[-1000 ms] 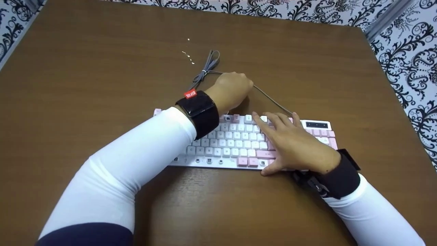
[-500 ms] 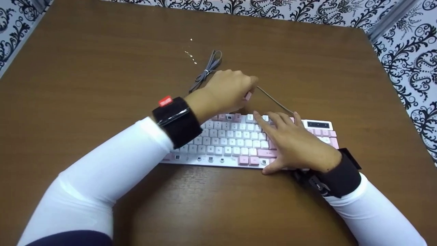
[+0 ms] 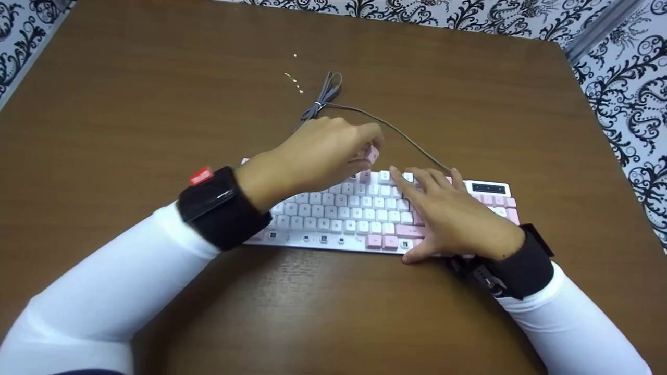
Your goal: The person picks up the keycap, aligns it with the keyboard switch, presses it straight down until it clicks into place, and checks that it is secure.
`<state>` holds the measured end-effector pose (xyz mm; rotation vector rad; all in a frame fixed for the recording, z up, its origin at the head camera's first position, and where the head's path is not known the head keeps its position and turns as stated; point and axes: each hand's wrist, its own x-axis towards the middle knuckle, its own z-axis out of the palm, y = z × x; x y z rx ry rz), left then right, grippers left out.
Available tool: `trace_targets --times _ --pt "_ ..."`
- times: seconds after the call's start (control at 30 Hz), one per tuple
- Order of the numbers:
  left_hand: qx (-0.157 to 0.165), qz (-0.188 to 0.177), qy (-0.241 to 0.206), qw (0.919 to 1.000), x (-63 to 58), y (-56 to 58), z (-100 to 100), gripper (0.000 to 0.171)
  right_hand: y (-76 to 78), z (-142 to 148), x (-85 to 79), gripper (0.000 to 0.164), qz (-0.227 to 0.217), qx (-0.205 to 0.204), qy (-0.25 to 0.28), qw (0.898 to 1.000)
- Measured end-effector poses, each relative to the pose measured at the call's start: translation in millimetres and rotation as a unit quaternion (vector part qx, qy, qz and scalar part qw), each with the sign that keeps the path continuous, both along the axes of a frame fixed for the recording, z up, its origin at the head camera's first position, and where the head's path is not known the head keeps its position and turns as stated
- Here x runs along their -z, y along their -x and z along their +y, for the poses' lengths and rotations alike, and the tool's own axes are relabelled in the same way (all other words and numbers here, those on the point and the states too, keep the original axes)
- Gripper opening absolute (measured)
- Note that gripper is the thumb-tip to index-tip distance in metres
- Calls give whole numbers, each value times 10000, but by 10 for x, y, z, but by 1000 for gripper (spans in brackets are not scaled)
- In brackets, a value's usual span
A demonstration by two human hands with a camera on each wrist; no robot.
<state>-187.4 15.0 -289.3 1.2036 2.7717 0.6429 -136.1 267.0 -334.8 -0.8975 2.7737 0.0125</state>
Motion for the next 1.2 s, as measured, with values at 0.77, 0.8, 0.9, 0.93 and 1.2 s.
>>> trace_targets --times 0.77,0.8,0.9,0.93,1.2 --pt "359 529 576 9963 333 -438 -164 18 -7 11 -1 140 -60 35 12 10000" --pt "378 564 558 9961 342 -443 -164 17 -15 15 -2 141 -79 62 8 9999" --pt "380 647 486 9960 357 -459 -166 15 -32 27 -20 141 -166 150 -12 9997" --pt "356 655 472 9961 358 -466 -170 15 -35 29 -31 141 -195 169 -33 9997" --pt "39 640 137 9978 289 -551 -148 14 -36 39 -142 138 -286 230 -213 9991"
